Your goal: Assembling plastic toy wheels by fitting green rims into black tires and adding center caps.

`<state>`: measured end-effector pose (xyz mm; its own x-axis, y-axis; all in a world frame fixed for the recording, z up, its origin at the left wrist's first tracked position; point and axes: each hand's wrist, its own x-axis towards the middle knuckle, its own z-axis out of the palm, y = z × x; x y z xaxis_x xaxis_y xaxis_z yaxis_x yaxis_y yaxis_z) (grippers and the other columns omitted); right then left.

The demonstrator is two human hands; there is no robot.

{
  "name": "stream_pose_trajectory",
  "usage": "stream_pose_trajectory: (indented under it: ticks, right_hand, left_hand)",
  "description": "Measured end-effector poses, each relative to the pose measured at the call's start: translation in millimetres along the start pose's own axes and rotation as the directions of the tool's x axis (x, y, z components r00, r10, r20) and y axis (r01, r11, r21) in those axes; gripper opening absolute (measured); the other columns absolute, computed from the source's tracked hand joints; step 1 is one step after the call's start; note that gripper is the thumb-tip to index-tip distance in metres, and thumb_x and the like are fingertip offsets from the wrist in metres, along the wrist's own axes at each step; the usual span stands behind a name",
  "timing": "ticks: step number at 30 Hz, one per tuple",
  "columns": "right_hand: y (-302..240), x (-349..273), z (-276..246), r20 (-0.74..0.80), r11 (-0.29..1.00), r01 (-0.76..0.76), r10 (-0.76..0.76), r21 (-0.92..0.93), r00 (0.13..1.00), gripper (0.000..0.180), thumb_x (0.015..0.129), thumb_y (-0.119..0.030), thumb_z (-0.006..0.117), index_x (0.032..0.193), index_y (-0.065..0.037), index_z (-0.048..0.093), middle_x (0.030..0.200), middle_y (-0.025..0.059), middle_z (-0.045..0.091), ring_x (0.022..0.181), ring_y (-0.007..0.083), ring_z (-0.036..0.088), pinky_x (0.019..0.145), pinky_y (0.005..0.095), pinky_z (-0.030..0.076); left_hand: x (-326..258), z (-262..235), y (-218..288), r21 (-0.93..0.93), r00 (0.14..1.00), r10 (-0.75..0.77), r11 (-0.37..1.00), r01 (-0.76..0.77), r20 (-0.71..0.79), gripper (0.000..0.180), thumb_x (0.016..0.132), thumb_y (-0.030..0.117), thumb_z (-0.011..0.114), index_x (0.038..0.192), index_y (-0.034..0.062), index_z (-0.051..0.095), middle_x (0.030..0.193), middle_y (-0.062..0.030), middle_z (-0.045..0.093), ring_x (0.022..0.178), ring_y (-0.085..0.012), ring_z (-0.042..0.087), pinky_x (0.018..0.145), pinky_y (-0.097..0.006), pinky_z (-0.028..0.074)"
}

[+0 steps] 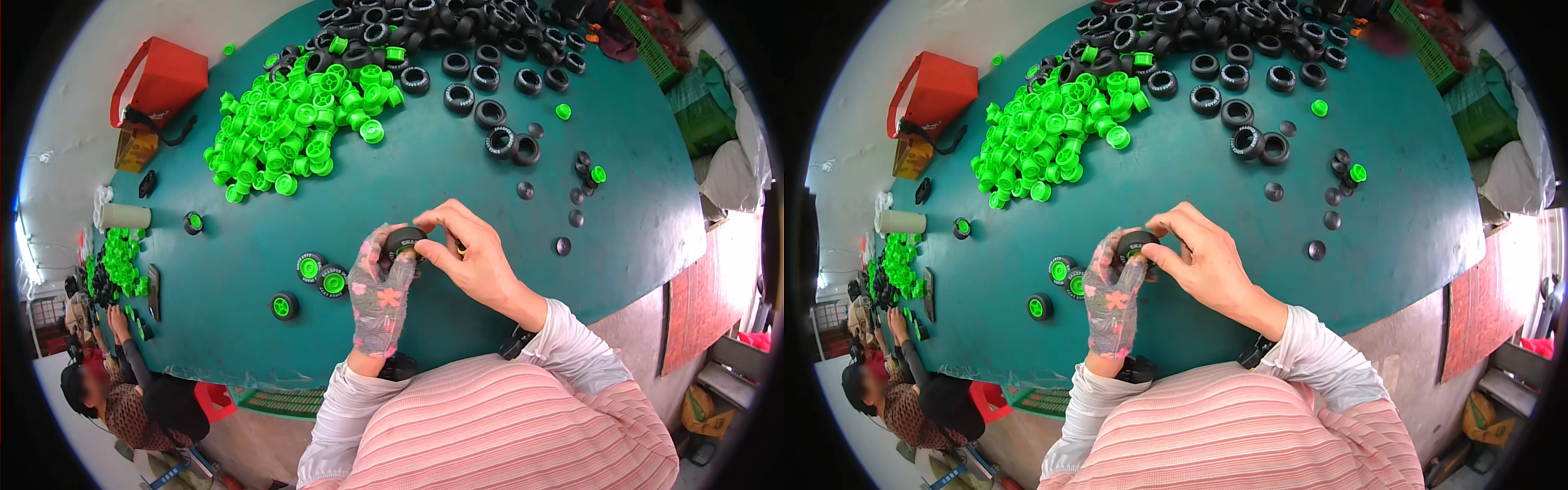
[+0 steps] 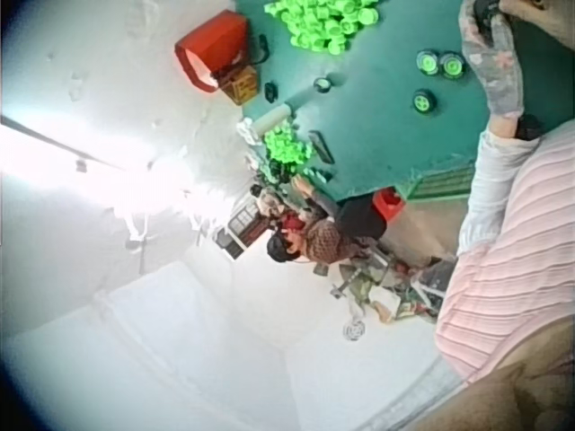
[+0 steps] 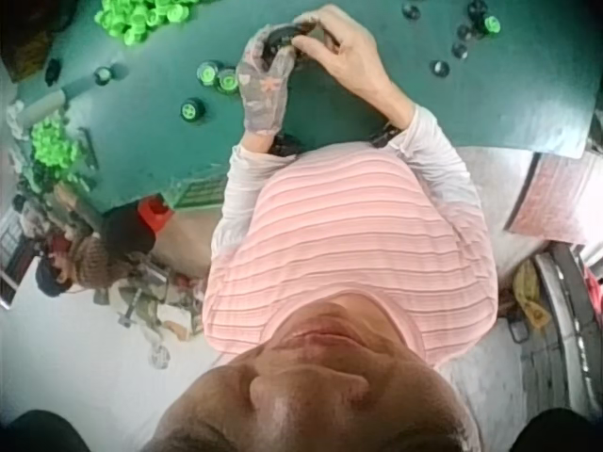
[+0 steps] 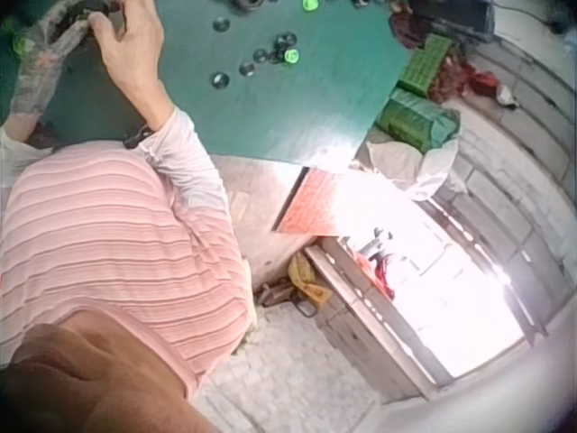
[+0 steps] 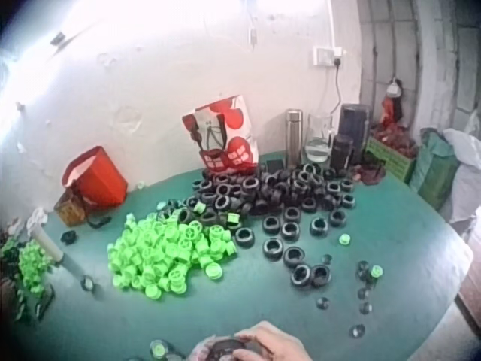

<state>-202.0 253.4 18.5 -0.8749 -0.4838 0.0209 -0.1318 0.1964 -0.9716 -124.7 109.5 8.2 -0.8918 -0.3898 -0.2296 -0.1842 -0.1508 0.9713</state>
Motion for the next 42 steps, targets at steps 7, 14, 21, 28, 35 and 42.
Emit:
stream_pose_trajectory:
  ticks: [7, 14, 21, 28, 35, 42]
  right_hand:
    - [6.6, 1.2, 2.0, 0.015, 0.998, 0.041, -0.040, -0.041, 0.999, 0.022, 0.088, -0.014, 0.075, 0.106, -0.005, 0.067, 0.091, 0.0052, 0.060, 0.060, 0.0170, 0.050, 0.058, 0.0320, 0.043]
    - [18.8, -2.9, 14.2, -0.071, 1.000, 0.031, -0.031, 0.001, 0.997, 0.018, 0.091, -0.014, 0.072, 0.106, -0.004, 0.067, 0.090, 0.0071, 0.063, 0.065, 0.0193, 0.058, 0.060, 0.0329, 0.046]
    - [9.4, -1.7, 10.4, -0.048, 0.997, 0.046, -0.049, -0.057, 0.998, 0.018, 0.092, -0.013, 0.071, 0.106, -0.003, 0.066, 0.088, 0.0083, 0.065, 0.065, 0.0225, 0.059, 0.061, 0.0341, 0.048]
    - [16.3, -1.2, 17.7, -0.083, 0.996, 0.012, -0.019, -0.086, 0.996, 0.019, 0.091, -0.014, 0.073, 0.105, -0.004, 0.066, 0.089, 0.0086, 0.065, 0.062, 0.0218, 0.058, 0.059, 0.0344, 0.047]
    - [6.3, 3.6, 9.1, -0.003, 0.995, 0.024, -0.025, -0.095, 1.000, 0.017, 0.091, -0.014, 0.072, 0.103, -0.003, 0.067, 0.089, 0.0085, 0.064, 0.062, 0.0216, 0.059, 0.060, 0.0342, 0.047]
    - [25.0, 2.1, 23.3, -0.105, 0.984, -0.004, 0.023, 0.181, 0.994, 0.011, 0.092, -0.008, 0.068, 0.101, -0.002, 0.065, 0.089, 0.0095, 0.064, 0.069, 0.0250, 0.063, 0.064, 0.0342, 0.049]
  left_hand:
    - [-3.7, 1.3, -5.3, -0.024, 0.998, 0.057, 0.998, -0.057, -0.007, 0.030, 0.098, 0.012, 0.065, 0.126, 0.0007, 0.059, 0.106, -0.0056, 0.066, 0.082, -0.0120, 0.063, 0.069, -0.023, 0.053]
    - [-2.8, 7.8, 0.9, 0.390, 0.976, 0.218, 0.897, -0.210, 0.025, 0.030, 0.103, 0.012, 0.058, 0.130, -0.0007, 0.057, 0.103, -0.0077, 0.067, 0.080, -0.0120, 0.065, 0.067, -0.025, 0.056]
    - [-0.8, 5.3, 6.3, 0.307, 0.996, 0.090, 0.947, -0.094, 0.028, 0.030, 0.104, 0.009, 0.055, 0.132, -0.0022, 0.058, 0.108, -0.0101, 0.068, 0.084, -0.0118, 0.066, 0.074, -0.026, 0.059]
    - [7.2, -2.5, -4.0, 0.171, 0.988, 0.147, 0.974, -0.151, 0.039, 0.030, 0.102, 0.010, 0.058, 0.129, -0.0035, 0.059, 0.109, -0.0107, 0.067, 0.087, -0.0145, 0.067, 0.077, -0.028, 0.059]
    - [9.3, -6.0, -8.9, 0.013, 0.999, -0.037, 0.999, 0.037, -0.004, 0.031, 0.098, 0.009, 0.065, 0.125, -0.0053, 0.058, 0.107, -0.0100, 0.065, 0.080, -0.0156, 0.065, 0.070, -0.027, 0.057]
    - [-2.1, 2.2, -16.8, 0.473, 0.939, 0.341, 0.823, -0.316, 0.033, 0.030, 0.099, 0.009, 0.063, 0.125, -0.0037, 0.057, 0.109, -0.0113, 0.064, 0.084, -0.0147, 0.064, 0.069, -0.027, 0.055]
